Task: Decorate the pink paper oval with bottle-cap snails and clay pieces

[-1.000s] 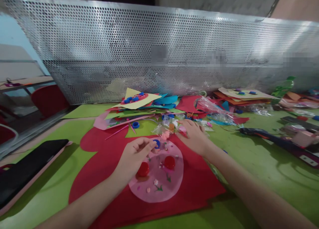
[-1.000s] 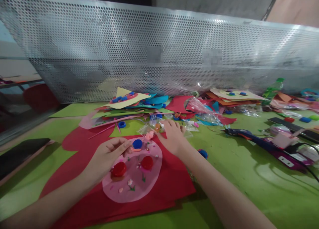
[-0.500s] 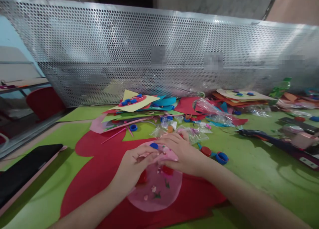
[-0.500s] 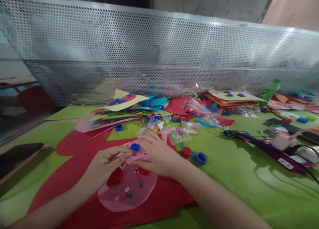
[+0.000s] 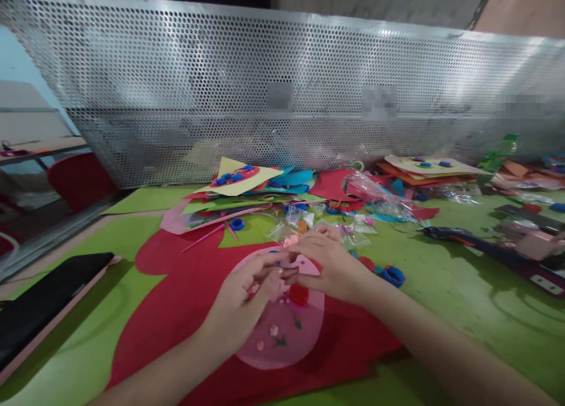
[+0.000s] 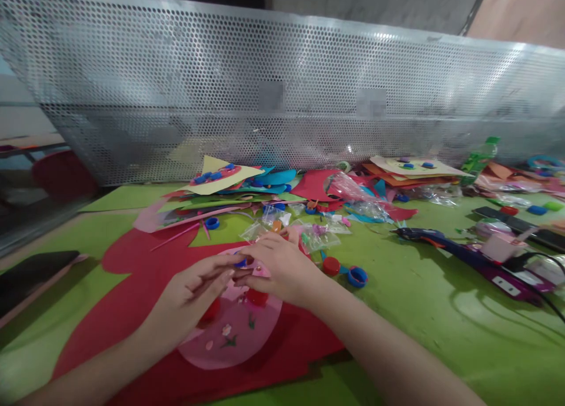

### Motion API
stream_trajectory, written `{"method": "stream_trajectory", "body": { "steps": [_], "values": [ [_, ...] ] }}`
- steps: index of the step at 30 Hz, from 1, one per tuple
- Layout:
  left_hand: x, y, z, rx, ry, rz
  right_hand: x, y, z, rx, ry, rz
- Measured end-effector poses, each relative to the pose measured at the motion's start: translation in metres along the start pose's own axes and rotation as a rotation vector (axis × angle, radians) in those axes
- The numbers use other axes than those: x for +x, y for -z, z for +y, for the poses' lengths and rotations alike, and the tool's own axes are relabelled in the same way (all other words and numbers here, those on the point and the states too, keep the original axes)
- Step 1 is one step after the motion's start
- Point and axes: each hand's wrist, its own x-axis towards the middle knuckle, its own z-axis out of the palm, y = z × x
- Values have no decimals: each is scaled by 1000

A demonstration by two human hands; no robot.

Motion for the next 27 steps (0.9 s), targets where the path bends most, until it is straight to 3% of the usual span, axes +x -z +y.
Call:
{"method": "stream_trajectory", "body": {
  "steps": [8,21,27],
  "values": [
    [-6,4,3,55,30,113,1,13,2,16,70,22],
    [-10,5,7,-228,25,-103,-2,11,-2,70,-51,28],
    [-17,-3,9,-276,83,-278,-4,9,-17,130,-49,-28]
  ]
}}
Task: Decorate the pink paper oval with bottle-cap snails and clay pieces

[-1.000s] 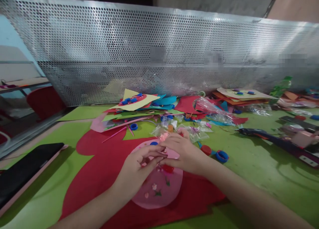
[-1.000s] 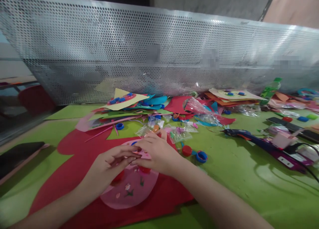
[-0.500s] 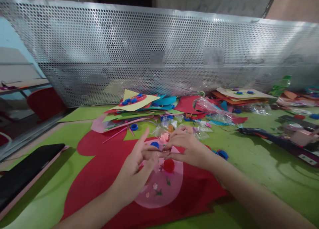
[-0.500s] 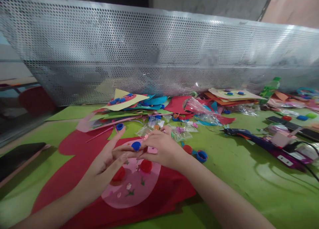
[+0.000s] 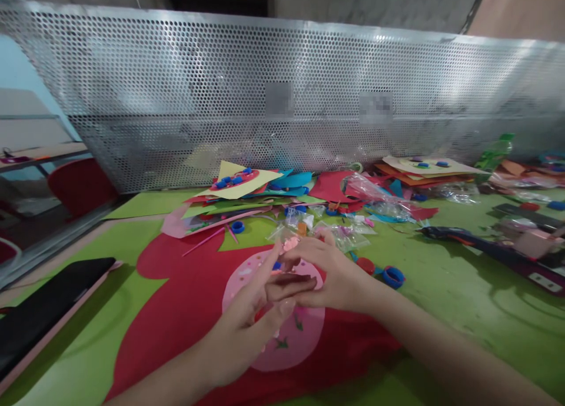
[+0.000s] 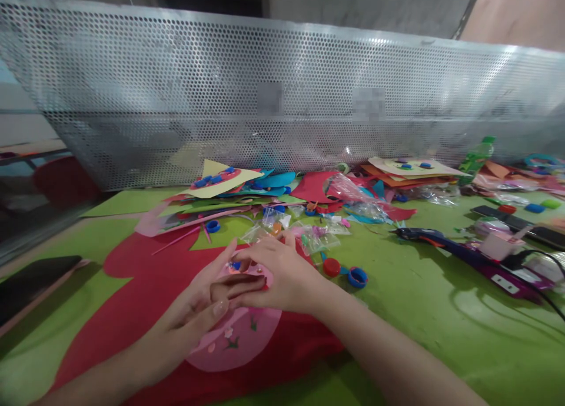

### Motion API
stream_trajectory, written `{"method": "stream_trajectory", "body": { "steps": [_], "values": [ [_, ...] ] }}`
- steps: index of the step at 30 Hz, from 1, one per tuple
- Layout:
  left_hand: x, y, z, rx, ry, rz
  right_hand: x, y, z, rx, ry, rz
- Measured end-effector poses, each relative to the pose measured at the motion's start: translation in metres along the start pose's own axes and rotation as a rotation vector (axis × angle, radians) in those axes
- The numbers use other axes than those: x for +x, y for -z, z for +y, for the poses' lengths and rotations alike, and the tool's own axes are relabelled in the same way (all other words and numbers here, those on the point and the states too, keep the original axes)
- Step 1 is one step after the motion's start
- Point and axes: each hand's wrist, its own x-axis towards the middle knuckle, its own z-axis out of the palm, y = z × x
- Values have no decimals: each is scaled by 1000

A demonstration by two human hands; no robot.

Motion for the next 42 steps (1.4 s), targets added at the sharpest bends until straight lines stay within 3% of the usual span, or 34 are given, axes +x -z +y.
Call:
{"method": "stream_trajectory", "body": {
  "steps": [3,9,16,19,25,33,39,42],
  "values": [
    [0,0,0,8,1,-14,1,-1,-4,15,-38,-31],
    [2,7,5,154,-75,166,1,15,0,82,-179,-67],
    [-8,-8,4,472,-180,121,1,4,-4,12,-126,-126],
    [-9,-9,5,435,-139,138,2,5,-4,-7,-108,-115],
    [2,7,8,257,-20,175,-1,21,8,-62,-73,14],
    [-6,-10,13,89,118,158,2,12,-2,9,-59,-115],
    [-3,-1,9,192,-2,212,-2,29,6,12,-92,-88],
    [-3,-2,10,160,61,151,-2,24,4,49,-90,-130]
  ]
}}
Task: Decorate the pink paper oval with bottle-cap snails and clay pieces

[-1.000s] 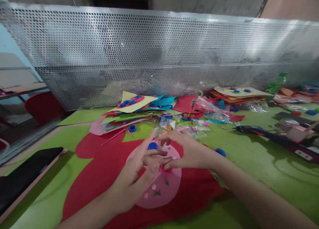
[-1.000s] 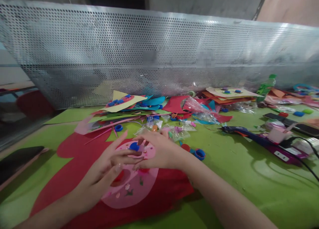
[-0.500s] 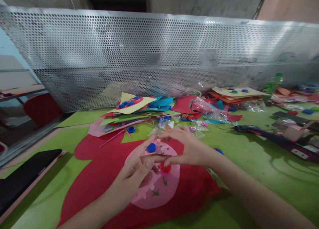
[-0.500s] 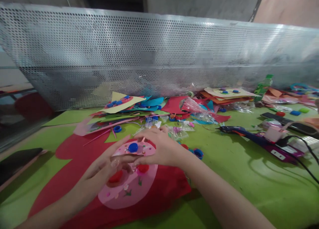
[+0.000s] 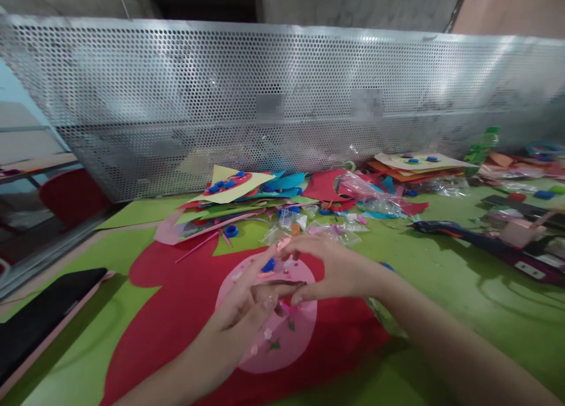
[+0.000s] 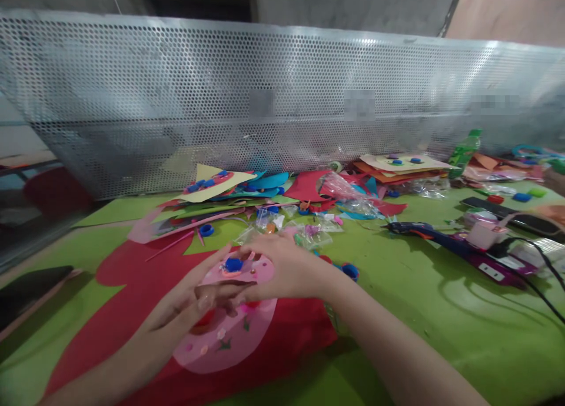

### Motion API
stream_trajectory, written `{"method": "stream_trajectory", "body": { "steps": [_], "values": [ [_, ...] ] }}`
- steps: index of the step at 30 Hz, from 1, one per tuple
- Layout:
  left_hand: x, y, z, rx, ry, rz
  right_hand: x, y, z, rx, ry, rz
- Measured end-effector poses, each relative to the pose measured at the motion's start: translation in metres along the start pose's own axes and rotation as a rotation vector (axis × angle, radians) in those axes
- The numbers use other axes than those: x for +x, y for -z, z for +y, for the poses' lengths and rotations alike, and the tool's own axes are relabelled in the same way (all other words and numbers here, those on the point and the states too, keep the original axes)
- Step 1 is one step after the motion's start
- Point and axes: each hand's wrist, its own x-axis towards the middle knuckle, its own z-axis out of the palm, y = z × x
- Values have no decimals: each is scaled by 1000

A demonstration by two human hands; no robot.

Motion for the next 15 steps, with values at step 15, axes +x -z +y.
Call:
{"method": "stream_trajectory", "body": {
  "steps": [15],
  "values": [
    [9,2,-9,-283,113,-84,5,-6,0,-94,160,-21]
  ]
}}
